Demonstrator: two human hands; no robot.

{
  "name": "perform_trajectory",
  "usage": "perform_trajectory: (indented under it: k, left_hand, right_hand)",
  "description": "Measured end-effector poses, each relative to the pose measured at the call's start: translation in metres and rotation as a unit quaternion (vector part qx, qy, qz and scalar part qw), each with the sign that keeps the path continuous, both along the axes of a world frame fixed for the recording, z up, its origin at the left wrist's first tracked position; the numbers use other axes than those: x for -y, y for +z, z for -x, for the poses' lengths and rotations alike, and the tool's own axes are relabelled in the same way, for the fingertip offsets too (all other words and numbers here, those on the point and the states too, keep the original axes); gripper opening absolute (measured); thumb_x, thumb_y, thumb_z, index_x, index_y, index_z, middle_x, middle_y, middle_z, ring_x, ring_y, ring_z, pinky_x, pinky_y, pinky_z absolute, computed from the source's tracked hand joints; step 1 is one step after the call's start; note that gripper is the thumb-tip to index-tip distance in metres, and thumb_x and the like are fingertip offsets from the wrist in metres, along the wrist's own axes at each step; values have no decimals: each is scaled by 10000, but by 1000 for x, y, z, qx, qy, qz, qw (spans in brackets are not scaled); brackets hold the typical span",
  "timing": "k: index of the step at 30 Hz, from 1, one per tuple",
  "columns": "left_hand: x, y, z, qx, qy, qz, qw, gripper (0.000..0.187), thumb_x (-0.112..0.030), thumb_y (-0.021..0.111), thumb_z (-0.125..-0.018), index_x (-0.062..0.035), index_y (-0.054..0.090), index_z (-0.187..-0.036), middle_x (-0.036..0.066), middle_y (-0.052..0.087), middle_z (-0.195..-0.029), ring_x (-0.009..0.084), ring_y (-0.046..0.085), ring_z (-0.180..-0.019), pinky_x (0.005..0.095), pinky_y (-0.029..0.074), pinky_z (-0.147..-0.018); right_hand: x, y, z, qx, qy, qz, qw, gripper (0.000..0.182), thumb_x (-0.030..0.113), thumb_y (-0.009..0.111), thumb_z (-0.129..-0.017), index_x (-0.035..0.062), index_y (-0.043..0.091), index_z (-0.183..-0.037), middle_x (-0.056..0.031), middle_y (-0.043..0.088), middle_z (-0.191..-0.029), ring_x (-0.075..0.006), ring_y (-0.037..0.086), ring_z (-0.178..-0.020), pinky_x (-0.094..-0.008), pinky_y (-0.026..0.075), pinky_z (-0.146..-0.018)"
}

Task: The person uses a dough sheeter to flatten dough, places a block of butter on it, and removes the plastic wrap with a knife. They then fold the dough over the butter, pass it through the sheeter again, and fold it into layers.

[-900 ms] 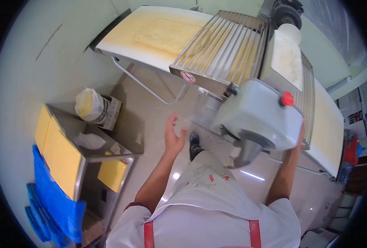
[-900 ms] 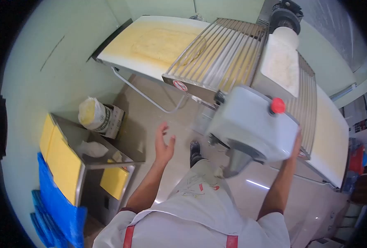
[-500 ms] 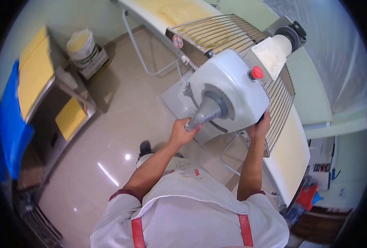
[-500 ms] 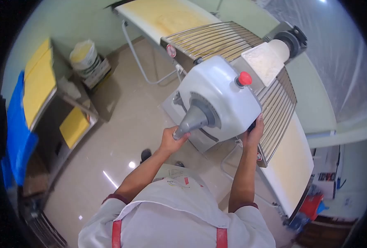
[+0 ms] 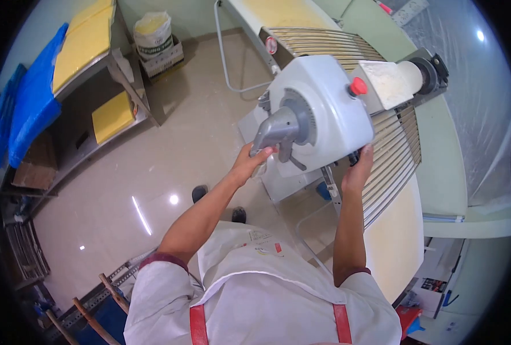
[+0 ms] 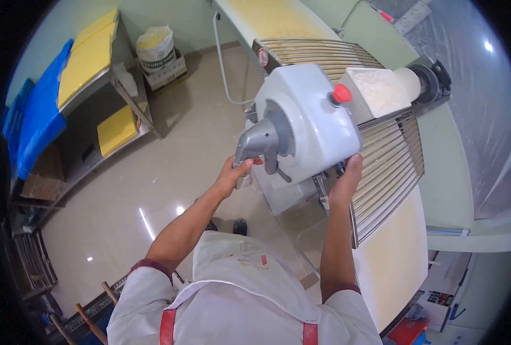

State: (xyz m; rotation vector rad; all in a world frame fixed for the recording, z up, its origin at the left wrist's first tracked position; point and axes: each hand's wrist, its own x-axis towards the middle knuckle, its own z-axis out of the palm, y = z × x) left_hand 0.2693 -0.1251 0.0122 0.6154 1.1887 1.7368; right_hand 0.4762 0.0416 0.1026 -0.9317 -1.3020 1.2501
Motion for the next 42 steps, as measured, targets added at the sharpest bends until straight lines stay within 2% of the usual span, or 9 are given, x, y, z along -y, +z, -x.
perform_trajectory:
  k: [1,4,6,8,15,30,36,38,42]
  left_hand:
    - [2,1,1,-8,-5,31,999,413,-435,681,-844,-31,622,-903,56,636,-762,142,615,-753,303,495,-653]
    - [2,7,-1,3,-5,60,998,387,-415,679,-852,-33,616,-869,48,619,-719,155,618,-694,305,509,-637]
    - [0,5,-4,9,11,52,999,382,-409,684,-846,-35,602,-841,59,611,-705,169,617,-646,304,514,-591]
    - [-1,2,-6,1,27,39,999,386,-410,682,-842,-38,584,-815,74,603,-693,181,612,-619,312,516,-571]
    - [-2,5,-13,-45,42,14,998,412,-451,590,-886,-61,508,-780,67,511,-657,201,564,-615,407,514,-665]
    - [-3,7,-11,-57,31,4,998,465,-488,628,-849,-41,529,-768,86,545,-631,199,572,-599,389,518,-654]
    - [0,1,-5,-48,20,19,998,497,-503,660,-827,-16,583,-767,83,596,-654,194,614,-626,340,520,-618]
    - [1,2,-4,-25,10,33,999,472,-477,675,-830,-13,600,-790,74,609,-669,183,621,-632,330,521,-613]
    - [5,-6,-3,-20,22,40,999,372,-384,691,-856,-17,634,-861,48,630,-704,133,600,-634,287,496,-601]
  right_hand:
    - [0,3,-5,28,3,-6,1000,394,252,485,-984,-11,483,-1278,-103,547,-1243,-210,491,-1152,-360,333,-1033]
    - [26,38,11,195,-123,-318,920,509,331,525,-950,-22,462,-1311,-137,537,-1274,-276,467,-1220,-402,276,-1086]
    - [28,58,18,189,-42,-450,872,528,139,607,-845,-15,444,-1323,-183,510,-1298,-335,448,-1244,-443,279,-1088]
    - [28,89,27,361,125,-497,779,481,163,606,-833,-8,498,-1270,-194,500,-1308,-357,440,-1254,-475,305,-1072]
    - [8,99,50,387,158,-496,761,476,170,623,-829,-21,498,-1248,-180,486,-1335,-304,457,-1261,-412,340,-1080]
    - [-31,111,127,460,252,-478,704,491,225,583,-888,-79,463,-1253,-203,445,-1370,-325,408,-1304,-453,283,-1107]
    - [-47,127,174,562,298,-387,668,498,351,507,-936,26,478,-1312,-183,486,-1359,-332,429,-1294,-524,271,-1080]
    - [-56,134,193,607,302,-333,655,532,453,445,-943,68,523,-1301,-193,565,-1271,-349,514,-1212,-508,346,-1028]
    - [-80,130,239,687,329,-275,587,699,604,382,-911,0,654,-1134,-216,594,-1239,-346,570,-1157,-432,421,-983]
